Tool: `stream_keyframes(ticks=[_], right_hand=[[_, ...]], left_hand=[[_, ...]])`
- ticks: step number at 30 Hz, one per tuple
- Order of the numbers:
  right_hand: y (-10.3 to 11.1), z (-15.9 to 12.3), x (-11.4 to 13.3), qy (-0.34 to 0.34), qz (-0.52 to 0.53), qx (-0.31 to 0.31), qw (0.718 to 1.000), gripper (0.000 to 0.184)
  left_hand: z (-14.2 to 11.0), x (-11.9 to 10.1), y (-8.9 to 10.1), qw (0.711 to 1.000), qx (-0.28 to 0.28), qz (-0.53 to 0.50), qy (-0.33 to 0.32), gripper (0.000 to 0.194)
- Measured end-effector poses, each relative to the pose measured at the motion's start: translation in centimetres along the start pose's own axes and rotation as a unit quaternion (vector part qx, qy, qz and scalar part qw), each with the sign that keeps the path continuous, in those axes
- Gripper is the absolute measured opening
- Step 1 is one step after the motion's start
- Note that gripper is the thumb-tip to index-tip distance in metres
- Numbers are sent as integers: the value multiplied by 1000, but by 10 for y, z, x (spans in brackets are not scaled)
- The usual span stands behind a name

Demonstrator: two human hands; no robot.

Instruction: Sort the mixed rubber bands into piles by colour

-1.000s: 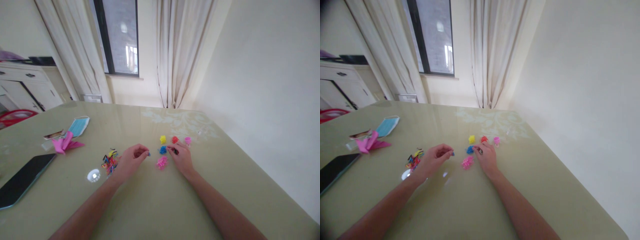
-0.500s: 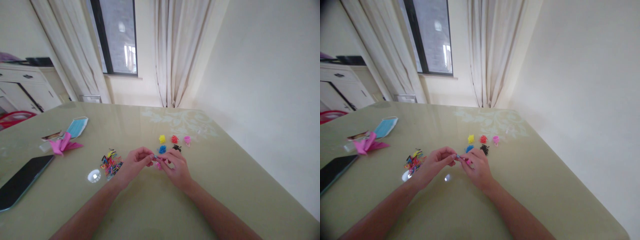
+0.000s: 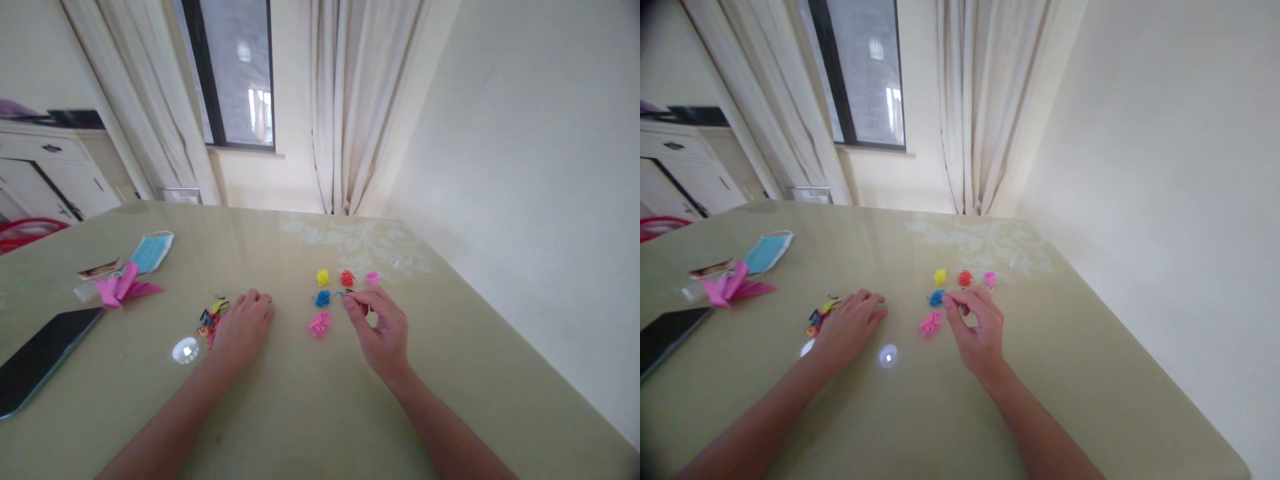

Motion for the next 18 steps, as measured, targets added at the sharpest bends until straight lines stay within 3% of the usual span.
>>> stream_keyframes(ticks=[6,18], right_hand=[[2,-1,1,2,10,-7,1000,11],[0,-1,-5,19,-14,-10,1000,8]], left_hand=[[6,-1,-9,998,54,-41,-5,28],[2,-7,-3,999,27,-22,-16,26]])
Point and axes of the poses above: each hand's wrist, its own z-axis towards the middle knuckle, its own y-axis out of the back of the hand, x = y × z, the point moved 8 cm from there along z, towards the middle knuckle, and after that the axes turned 8 degrees about z, right-handed, at the moved point
